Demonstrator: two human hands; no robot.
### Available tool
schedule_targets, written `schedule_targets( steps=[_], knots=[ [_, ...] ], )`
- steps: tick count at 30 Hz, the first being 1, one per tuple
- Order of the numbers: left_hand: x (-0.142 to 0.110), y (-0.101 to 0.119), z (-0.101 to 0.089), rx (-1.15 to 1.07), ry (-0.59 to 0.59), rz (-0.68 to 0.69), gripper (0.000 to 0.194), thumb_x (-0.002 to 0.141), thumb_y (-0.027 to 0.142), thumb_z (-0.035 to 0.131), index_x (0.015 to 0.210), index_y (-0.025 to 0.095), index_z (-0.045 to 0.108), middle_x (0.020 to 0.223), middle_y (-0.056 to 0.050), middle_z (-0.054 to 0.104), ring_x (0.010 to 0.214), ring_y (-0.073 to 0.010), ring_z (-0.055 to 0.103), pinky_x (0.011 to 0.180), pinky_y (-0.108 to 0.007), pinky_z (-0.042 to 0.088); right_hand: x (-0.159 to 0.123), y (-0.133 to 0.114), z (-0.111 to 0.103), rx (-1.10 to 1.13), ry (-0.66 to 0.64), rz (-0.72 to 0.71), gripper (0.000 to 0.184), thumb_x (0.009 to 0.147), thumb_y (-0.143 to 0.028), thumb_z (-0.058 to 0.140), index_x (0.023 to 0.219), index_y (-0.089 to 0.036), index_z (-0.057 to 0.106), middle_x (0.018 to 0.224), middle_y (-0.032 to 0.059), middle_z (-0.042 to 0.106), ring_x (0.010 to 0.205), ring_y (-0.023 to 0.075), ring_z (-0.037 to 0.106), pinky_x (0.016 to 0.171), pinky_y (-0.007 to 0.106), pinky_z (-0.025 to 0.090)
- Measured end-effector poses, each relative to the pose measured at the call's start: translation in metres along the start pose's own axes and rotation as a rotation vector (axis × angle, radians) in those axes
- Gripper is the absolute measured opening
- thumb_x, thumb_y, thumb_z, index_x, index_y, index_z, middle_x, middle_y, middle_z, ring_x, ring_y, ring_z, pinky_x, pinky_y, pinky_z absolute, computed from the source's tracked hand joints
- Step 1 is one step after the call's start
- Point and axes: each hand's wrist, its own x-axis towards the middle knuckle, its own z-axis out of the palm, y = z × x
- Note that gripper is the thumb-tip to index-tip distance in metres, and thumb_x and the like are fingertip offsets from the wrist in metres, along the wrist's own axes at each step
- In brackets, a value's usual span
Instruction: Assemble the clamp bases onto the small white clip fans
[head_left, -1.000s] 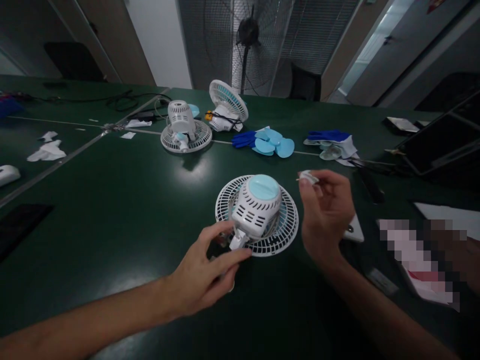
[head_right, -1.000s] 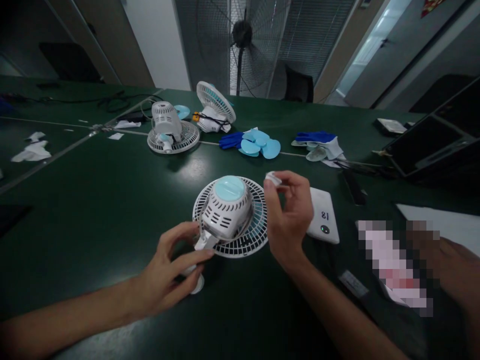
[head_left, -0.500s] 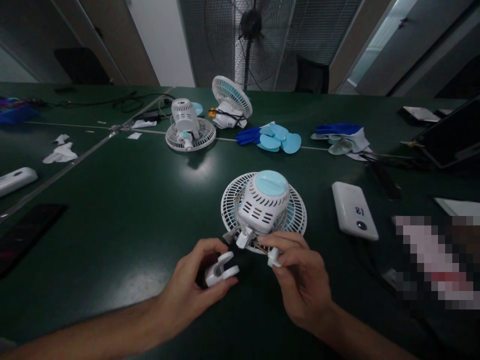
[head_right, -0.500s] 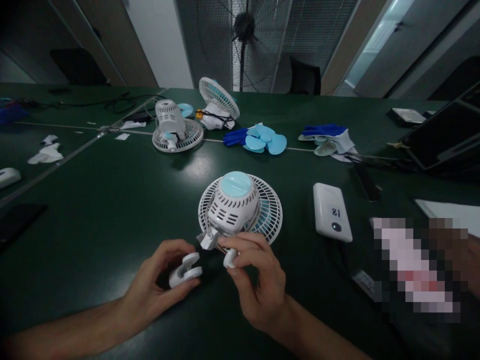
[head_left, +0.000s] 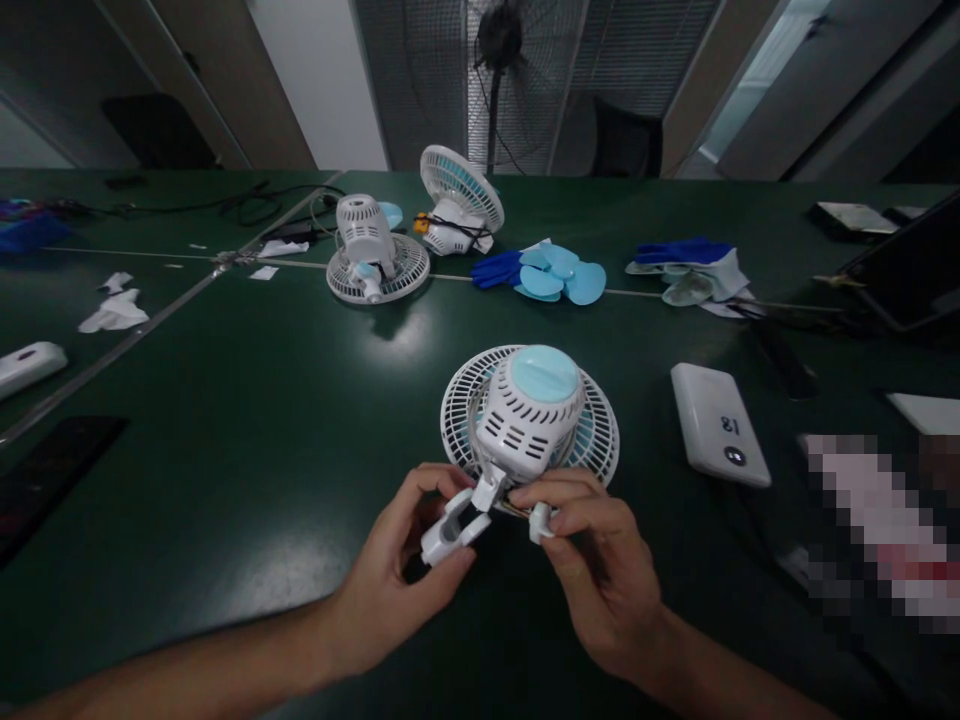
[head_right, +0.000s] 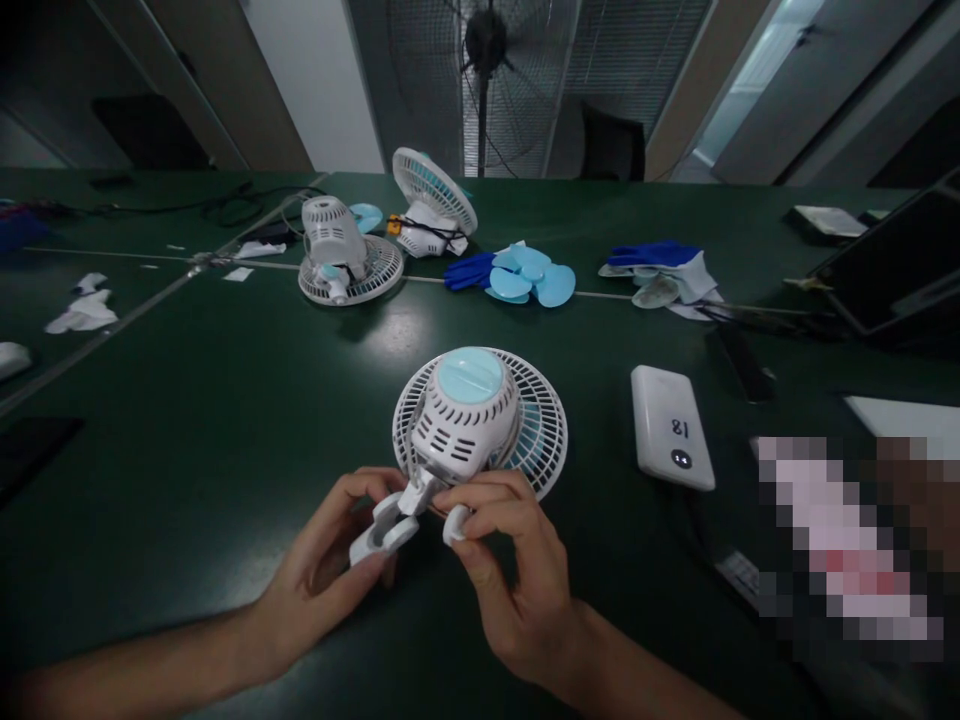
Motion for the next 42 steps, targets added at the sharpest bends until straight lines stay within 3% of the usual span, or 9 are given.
schedule_targets(
  steps=[4,8,12,17,21,31,37,42],
  knots=[
    [-0.008,0.001,0.002,-0.142,-0.108,-0.023,0.031,0.104,0.025,0.058,0.134,0.026,0.049,0.139,-0.013,0.043,0.104,-0.0191,0.06,0.084,-0.032,0.062,-0.001,-0.001,-0.004,-0.003,0.013,-0.005,0.03,0.092,0.001,0.052,0.111,-0.022,0.054,0.112,0.0065,0.074,0.106,0.022,0.068,0.09,0.042,0.056],
    [-0.011,-0.001,0.004,-0.213,-0.112,-0.059,0.044,0.096,0.02,0.072,0.134,0.03,0.054,0.14,-0.01,0.04,0.109,-0.0208,0.061,0.093,-0.039,0.064,0.0,-0.004,-0.006,-0.027,0.032,-0.048,0.03,0.09,0.001,0.052,0.109,-0.023,0.054,0.11,0.0065,0.073,0.105,0.023,0.068,0.092,0.045,0.055],
    [-0.011,-0.006,0.004,-0.24,-0.074,-0.112,0.055,0.08,0.019,0.09,0.126,0.029,0.06,0.121,-0.005,0.05,0.097,-0.0167,0.066,0.082,-0.03,0.066,-0.002,-0.004,-0.006,-0.06,0.088,-0.067,0.03,0.088,0.001,0.054,0.108,-0.021,0.057,0.111,0.0065,0.067,0.108,0.0218,0.066,0.096,0.042,0.055],
    [-0.006,-0.008,0.006,-0.224,0.022,-0.136,0.055,0.071,0.017,0.095,0.113,0.024,0.059,0.094,0.002,0.052,0.08,-0.0107,0.063,0.07,-0.02,0.06,-0.004,-0.003,-0.005,-0.06,0.085,-0.065,0.033,0.086,0.003,0.053,0.109,-0.02,0.057,0.112,0.0067,0.063,0.108,0.0207,0.065,0.095,0.039,0.057],
    [0.001,-0.005,0.005,-0.168,0.08,-0.129,0.051,0.077,0.02,0.091,0.117,0.022,0.06,0.081,0.005,0.05,0.071,-0.0077,0.056,0.066,-0.017,0.054,-0.003,-0.004,-0.004,-0.101,0.055,-0.091,0.031,0.085,0.002,0.056,0.106,-0.02,0.06,0.109,0.0067,0.065,0.105,0.022,0.066,0.095,0.043,0.058],
    [0.001,-0.002,0.004,-0.083,0.034,-0.084,0.042,0.09,0.029,0.08,0.125,0.021,0.058,0.081,0.003,0.051,0.073,-0.0105,0.055,0.069,-0.022,0.049,0.004,-0.003,-0.001,-0.16,0.057,-0.117,0.029,0.088,0.002,0.063,0.106,-0.02,0.064,0.092,0.0023,0.063,0.086,0.0173,0.065,0.075,0.033,0.058],
    [-0.001,-0.007,0.002,-0.081,0.05,-0.1,0.043,0.094,0.03,0.076,0.131,0.024,0.056,0.086,0.002,0.048,0.075,-0.0106,0.054,0.069,-0.022,0.051,0.002,-0.002,0.002,-0.241,0.113,-0.007,0.021,0.091,-0.002,0.063,0.102,-0.02,0.065,0.091,0.0033,0.066,0.085,0.0167,0.066,0.074,0.031,0.057],
    [-0.002,-0.008,0.001,-0.098,0.055,-0.077,0.036,0.099,0.029,0.07,0.132,0.026,0.057,0.089,0.001,0.044,0.078,-0.0108,0.053,0.068,-0.02,0.055,-0.004,-0.002,0.004,-0.227,0.03,-0.011,0.02,0.092,-0.003,0.064,0.103,-0.02,0.062,0.086,0.002,0.069,0.079,0.0158,0.069,0.07,0.029,0.057]
  ],
)
